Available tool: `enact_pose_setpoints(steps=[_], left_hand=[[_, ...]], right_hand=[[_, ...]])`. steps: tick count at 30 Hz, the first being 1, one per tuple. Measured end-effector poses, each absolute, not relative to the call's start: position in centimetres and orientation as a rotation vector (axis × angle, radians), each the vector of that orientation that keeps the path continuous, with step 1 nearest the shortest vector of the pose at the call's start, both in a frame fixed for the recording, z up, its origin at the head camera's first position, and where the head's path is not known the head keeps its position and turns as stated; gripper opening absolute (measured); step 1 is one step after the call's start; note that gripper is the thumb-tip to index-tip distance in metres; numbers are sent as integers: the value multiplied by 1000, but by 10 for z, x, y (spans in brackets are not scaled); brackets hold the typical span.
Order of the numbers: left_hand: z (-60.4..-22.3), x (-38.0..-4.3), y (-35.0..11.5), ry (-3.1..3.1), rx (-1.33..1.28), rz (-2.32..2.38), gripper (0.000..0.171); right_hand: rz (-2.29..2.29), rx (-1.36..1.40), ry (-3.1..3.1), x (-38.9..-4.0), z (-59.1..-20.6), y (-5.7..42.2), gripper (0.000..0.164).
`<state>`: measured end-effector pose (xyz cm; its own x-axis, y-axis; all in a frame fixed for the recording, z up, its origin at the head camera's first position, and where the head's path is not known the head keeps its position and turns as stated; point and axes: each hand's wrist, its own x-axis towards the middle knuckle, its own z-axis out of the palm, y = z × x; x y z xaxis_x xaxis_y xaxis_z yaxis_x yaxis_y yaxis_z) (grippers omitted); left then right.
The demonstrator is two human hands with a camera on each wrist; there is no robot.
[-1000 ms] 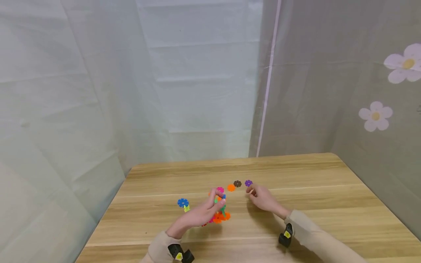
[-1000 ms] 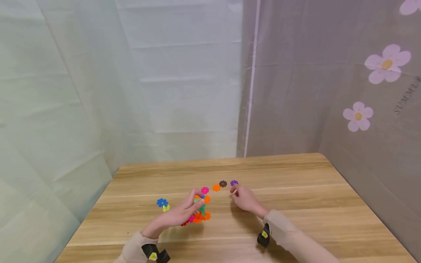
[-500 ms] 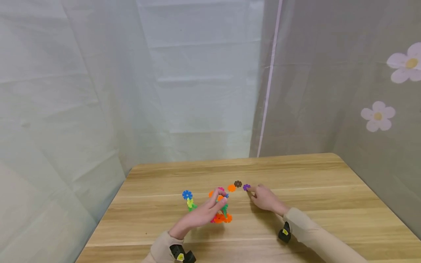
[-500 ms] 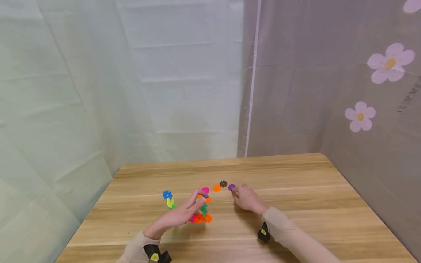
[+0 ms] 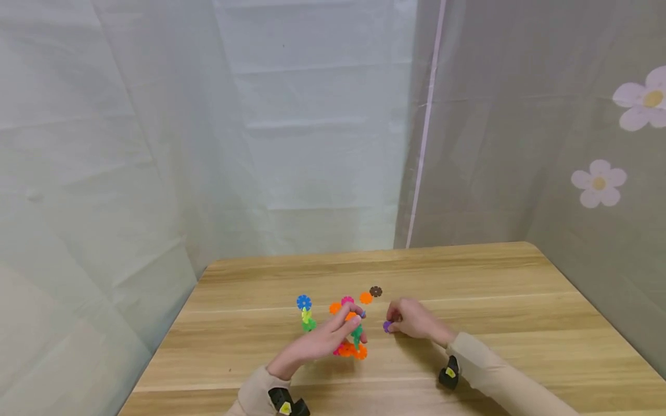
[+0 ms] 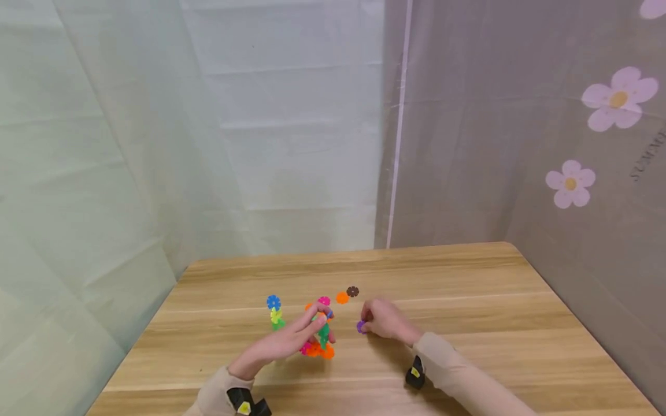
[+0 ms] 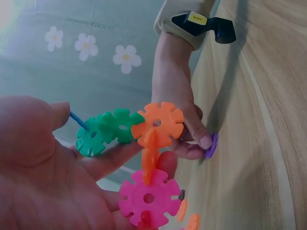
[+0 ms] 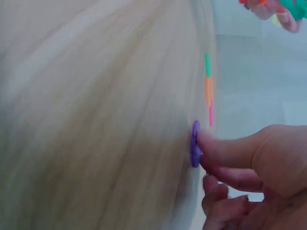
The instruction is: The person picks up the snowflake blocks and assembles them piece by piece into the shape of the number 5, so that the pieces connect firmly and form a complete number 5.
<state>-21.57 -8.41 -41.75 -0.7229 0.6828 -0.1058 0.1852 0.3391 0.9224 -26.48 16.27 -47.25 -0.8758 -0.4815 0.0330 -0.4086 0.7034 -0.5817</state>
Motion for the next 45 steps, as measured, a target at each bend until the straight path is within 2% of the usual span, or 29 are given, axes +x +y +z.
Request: enact_pose_setpoints(steps=[4,17,26,28,38,45], left_hand=[[-420,-216,-84,2130,773,1369,34],[-420,-222,-88,2117,732,1356,43],[-422,-221,-87,2126,734,1346,43],[-422,-221,-87,2123,737,1343,41],[-425,-221,-87,2105,751,1349,38],[-422,-219,-86,2126,786,1322,36]], right_hand=[[-887,-812,2739,-262,-473,162,7],[-830,-757,2721,-254,-467,160,31],[-887,-949,2627,-256,-469,159,6],[-953,-935,2599,-257,-469,158,4],[-1544,-874,2454,-254,-452,153,21],[-1751,-909,2335,-246,-443,150,22]])
